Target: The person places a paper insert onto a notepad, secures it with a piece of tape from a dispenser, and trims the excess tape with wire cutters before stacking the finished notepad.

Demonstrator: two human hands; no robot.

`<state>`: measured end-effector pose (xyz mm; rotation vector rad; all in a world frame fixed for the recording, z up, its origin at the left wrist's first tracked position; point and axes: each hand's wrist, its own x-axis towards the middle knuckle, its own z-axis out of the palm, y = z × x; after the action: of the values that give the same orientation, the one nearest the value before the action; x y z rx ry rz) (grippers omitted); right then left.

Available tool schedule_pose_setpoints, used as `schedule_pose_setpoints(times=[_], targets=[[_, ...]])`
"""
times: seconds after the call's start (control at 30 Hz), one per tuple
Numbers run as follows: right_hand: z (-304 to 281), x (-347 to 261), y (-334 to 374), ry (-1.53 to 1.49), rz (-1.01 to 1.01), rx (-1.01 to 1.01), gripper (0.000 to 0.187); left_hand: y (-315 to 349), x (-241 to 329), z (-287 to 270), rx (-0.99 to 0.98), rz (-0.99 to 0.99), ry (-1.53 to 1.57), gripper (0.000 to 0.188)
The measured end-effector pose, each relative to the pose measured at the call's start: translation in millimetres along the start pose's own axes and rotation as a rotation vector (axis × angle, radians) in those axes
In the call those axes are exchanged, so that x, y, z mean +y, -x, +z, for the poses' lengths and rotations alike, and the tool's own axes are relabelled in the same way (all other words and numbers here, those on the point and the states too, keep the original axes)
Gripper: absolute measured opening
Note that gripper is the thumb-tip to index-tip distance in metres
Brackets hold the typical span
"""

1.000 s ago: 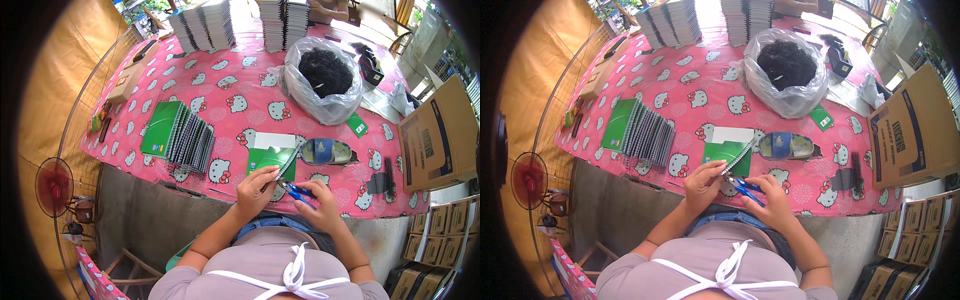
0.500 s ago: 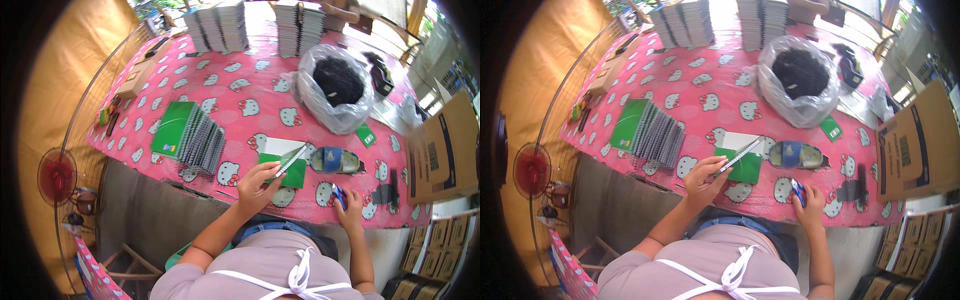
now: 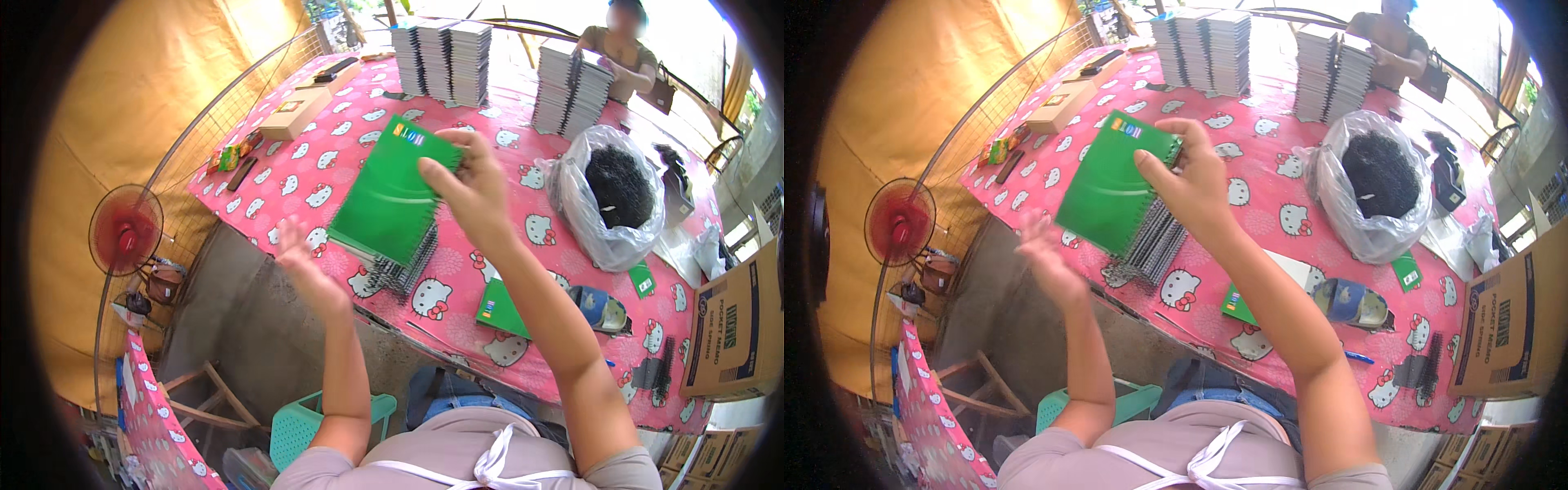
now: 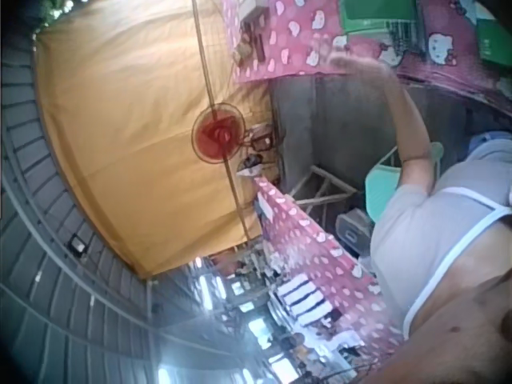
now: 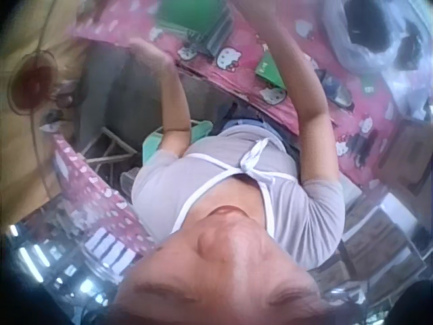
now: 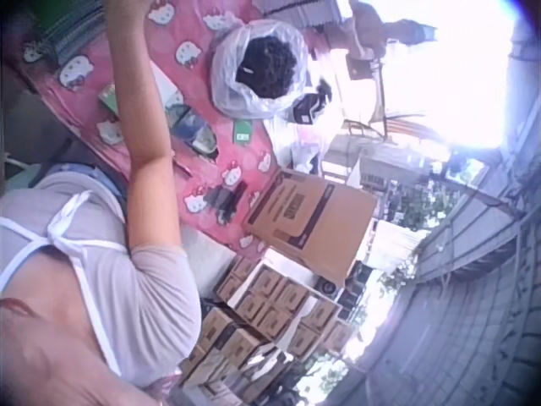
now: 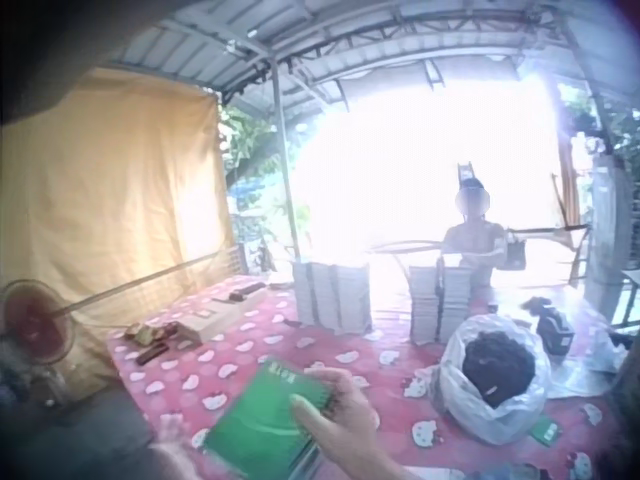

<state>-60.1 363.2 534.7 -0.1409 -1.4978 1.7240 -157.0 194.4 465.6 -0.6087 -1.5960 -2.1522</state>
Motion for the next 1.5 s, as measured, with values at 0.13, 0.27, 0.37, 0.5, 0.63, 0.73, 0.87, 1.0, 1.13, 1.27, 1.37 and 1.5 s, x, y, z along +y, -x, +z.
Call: schedule_pose_setpoints(times=[0.13,0.27,0.37,0.5,0.63,0.73,0.87,1.0,1.13,1.27,1.37,1.5], targets=[[-2,84,-24,0.624,-0.369,-0.052,0.035,-5,-37,23,-0.070,-0.227,0.145,0.082],[4,92,-25,0.628,-0.185,-0.084,0.037,-8,-28,36,0.033,-0.224,-0.057,0.075],[-9,81,-9,0.855,-0.272,-0.067,0.048,-20,-42,12,-0.021,-0.214,-0.053,0.068],[-122,-12,85,0.974,0.039,0.014,0.051,-20,11,-15,0.097,0.089,-0.125,0.053],[-347,-50,257,1.572,0.533,0.478,0.039,32,84,10,-0.406,0.267,0.195,0.040],[-372,-42,336,2.026,0.801,0.756,0.038,85,78,67,-1.085,-0.132,0.082,0.029],[-418,-30,385,1.680,0.644,0.767,0.031,154,-19,132,-1.614,0.194,-0.620,0.033],[-396,-46,366,1.749,0.365,0.784,0.022,153,-49,153,-1.747,-0.202,-0.548,0.027],[-337,-56,330,1.816,0.199,0.527,0.038,148,-37,155,-1.627,-0.129,-0.341,0.024],[-221,-72,273,1.142,0.298,0.290,0.037,141,-2,120,-1.464,0.196,-0.204,0.019],[-189,-57,246,0.984,0.250,0.234,0.026,152,2,106,-1.334,0.323,-0.122,0.020],[-182,-44,229,0.947,0.137,0.221,0.018,159,12,97,-1.225,0.412,-0.089,0.023]])
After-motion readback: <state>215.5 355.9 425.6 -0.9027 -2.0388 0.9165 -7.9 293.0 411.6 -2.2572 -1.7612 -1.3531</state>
